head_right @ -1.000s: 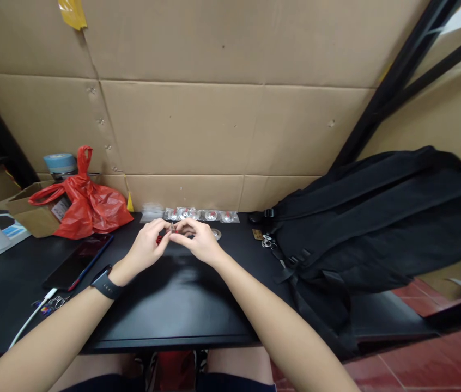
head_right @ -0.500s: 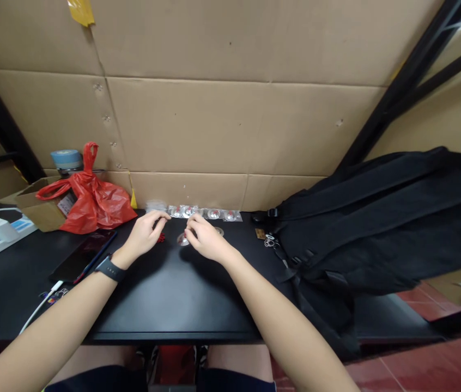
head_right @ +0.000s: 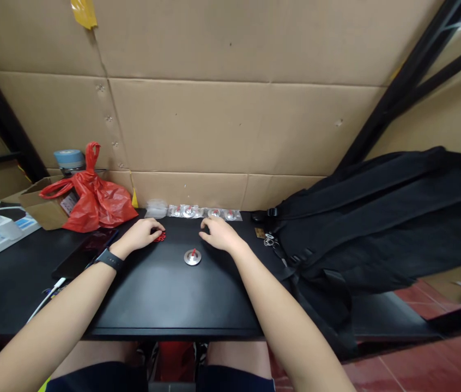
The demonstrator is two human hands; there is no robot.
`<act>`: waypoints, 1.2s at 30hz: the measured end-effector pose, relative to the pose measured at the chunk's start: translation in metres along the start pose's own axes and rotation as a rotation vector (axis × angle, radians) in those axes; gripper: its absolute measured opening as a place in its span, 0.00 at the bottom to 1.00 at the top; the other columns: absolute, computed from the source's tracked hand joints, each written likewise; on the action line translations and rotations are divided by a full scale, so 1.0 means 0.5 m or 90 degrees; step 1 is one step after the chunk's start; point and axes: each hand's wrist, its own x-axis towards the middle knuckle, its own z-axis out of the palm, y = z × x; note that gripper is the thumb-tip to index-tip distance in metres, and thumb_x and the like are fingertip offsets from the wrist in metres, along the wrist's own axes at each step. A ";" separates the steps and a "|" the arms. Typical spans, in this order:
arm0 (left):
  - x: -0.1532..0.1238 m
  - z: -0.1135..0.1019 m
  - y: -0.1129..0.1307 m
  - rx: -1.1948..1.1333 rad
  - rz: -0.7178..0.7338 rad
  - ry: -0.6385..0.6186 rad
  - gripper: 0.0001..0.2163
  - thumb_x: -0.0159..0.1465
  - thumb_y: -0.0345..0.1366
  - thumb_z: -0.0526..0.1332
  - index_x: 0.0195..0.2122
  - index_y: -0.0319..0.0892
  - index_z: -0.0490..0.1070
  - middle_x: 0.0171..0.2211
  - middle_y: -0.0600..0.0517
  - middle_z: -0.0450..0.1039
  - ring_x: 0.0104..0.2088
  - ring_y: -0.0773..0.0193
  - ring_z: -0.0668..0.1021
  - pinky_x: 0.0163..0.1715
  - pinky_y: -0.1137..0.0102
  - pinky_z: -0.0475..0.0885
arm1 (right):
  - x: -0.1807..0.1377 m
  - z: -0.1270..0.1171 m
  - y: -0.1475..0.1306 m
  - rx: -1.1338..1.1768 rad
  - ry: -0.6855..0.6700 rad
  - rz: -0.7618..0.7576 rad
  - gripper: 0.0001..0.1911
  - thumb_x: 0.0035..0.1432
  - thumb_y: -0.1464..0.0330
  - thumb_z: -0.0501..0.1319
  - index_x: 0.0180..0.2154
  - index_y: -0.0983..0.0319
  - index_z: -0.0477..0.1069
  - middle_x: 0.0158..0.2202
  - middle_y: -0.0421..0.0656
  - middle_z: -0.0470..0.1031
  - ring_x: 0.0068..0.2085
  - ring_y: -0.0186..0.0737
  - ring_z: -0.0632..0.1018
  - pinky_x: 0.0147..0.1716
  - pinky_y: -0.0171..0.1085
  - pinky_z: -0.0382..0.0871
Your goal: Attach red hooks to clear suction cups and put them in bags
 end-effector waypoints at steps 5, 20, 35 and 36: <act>-0.001 0.004 0.013 0.059 -0.040 -0.005 0.07 0.60 0.32 0.58 0.28 0.43 0.75 0.33 0.48 0.77 0.32 0.62 0.78 0.37 0.71 0.71 | 0.003 0.008 0.059 -0.021 -0.040 0.085 0.13 0.55 0.72 0.65 0.44 0.64 0.73 0.42 0.48 0.78 0.42 0.43 0.78 0.42 0.37 0.69; -0.001 0.019 0.024 0.080 -0.085 -0.018 0.08 0.64 0.31 0.56 0.30 0.41 0.74 0.37 0.44 0.75 0.40 0.55 0.77 0.43 0.65 0.68 | 0.000 -0.007 0.063 -0.029 0.032 0.159 0.11 0.52 0.67 0.66 0.40 0.61 0.74 0.34 0.45 0.81 0.35 0.43 0.80 0.37 0.36 0.69; -0.008 -0.037 0.125 -0.337 0.013 0.146 0.09 0.63 0.41 0.63 0.36 0.41 0.80 0.34 0.50 0.81 0.31 0.63 0.79 0.35 0.71 0.71 | -0.008 0.000 -0.113 0.365 0.214 -0.083 0.16 0.54 0.66 0.67 0.45 0.58 0.70 0.43 0.45 0.79 0.41 0.42 0.80 0.36 0.39 0.74; -0.009 -0.037 0.133 -0.351 0.012 0.150 0.09 0.63 0.40 0.63 0.36 0.41 0.80 0.34 0.50 0.82 0.32 0.62 0.79 0.36 0.71 0.71 | -0.010 0.001 -0.121 0.378 0.223 -0.091 0.16 0.54 0.66 0.67 0.45 0.58 0.70 0.44 0.45 0.79 0.41 0.42 0.80 0.36 0.39 0.74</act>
